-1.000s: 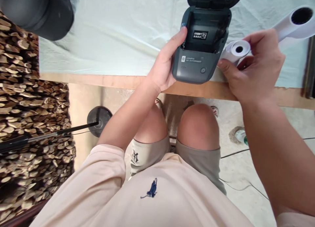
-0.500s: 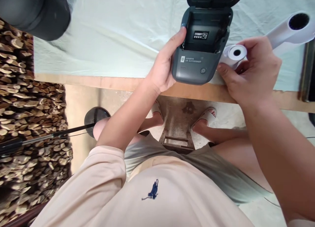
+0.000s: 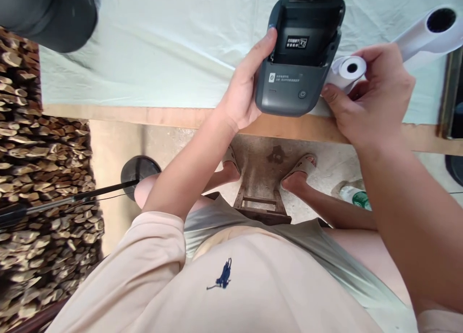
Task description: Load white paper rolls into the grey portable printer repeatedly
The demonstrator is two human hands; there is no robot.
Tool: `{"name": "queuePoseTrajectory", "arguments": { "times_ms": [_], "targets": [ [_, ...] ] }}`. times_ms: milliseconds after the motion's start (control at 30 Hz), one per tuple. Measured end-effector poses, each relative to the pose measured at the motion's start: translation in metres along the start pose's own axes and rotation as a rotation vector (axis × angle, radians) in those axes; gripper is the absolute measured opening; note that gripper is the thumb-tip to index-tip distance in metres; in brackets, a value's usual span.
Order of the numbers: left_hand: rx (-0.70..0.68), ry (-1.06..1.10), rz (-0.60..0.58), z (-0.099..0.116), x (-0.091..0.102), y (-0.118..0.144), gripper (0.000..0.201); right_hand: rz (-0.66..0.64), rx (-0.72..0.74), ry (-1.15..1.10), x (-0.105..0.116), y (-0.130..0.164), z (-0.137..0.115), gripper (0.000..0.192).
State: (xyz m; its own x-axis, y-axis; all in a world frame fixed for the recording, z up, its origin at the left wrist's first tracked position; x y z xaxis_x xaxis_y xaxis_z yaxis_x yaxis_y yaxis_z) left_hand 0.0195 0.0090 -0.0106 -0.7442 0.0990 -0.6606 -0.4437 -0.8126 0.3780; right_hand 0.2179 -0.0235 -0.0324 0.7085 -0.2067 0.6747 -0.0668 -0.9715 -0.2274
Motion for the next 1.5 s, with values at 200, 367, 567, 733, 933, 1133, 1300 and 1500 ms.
{"name": "queuePoseTrajectory", "arguments": {
  "times_ms": [200,367,567,733,933,1133,1300,1500],
  "targets": [
    [-0.032,-0.065,-0.051,0.001,-0.001,0.000,0.038,-0.024,-0.058,0.064,0.003,0.000,-0.006,0.038],
    [-0.043,-0.097,-0.188,0.004,-0.008,0.002,0.050,-0.049,-0.079,0.083,0.005,-0.003,-0.012,0.037],
    [-0.026,-0.097,-0.163,0.004,-0.011,0.001,0.045,-0.051,-0.089,0.108,0.004,-0.003,-0.010,0.036],
    [-0.053,-0.073,-0.212,0.003,-0.006,-0.003,0.051,-0.053,-0.017,0.108,0.001,-0.003,-0.004,0.035],
    [-0.044,-0.071,-0.202,0.002,-0.004,-0.001,0.053,-0.049,-0.020,0.087,0.001,-0.001,-0.005,0.033],
    [0.020,-0.016,-0.127,0.004,-0.008,-0.001,0.041,-0.043,-0.081,0.071,0.004,-0.003,-0.008,0.036],
    [-0.019,-0.007,-0.179,0.004,-0.007,-0.003,0.043,-0.048,-0.064,0.094,0.005,-0.003,-0.007,0.038],
    [0.003,0.024,-0.100,0.003,-0.006,-0.002,0.040,-0.021,0.005,0.055,0.001,-0.001,-0.003,0.041]
  ]
}}
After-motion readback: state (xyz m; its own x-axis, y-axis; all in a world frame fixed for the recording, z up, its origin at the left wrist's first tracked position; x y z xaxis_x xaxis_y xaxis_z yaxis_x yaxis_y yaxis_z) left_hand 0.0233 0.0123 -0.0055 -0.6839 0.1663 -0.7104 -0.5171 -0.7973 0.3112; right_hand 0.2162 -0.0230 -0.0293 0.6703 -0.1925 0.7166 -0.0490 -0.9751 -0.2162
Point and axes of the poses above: each hand's wrist, its own y-axis away from the middle knuckle, its own x-axis out of the back of the hand, z = x × y, the point moved 1 cm from there along -y, towards the middle knuckle, and after that the axes turned 3 degrees about x, right-handed, at the moved point
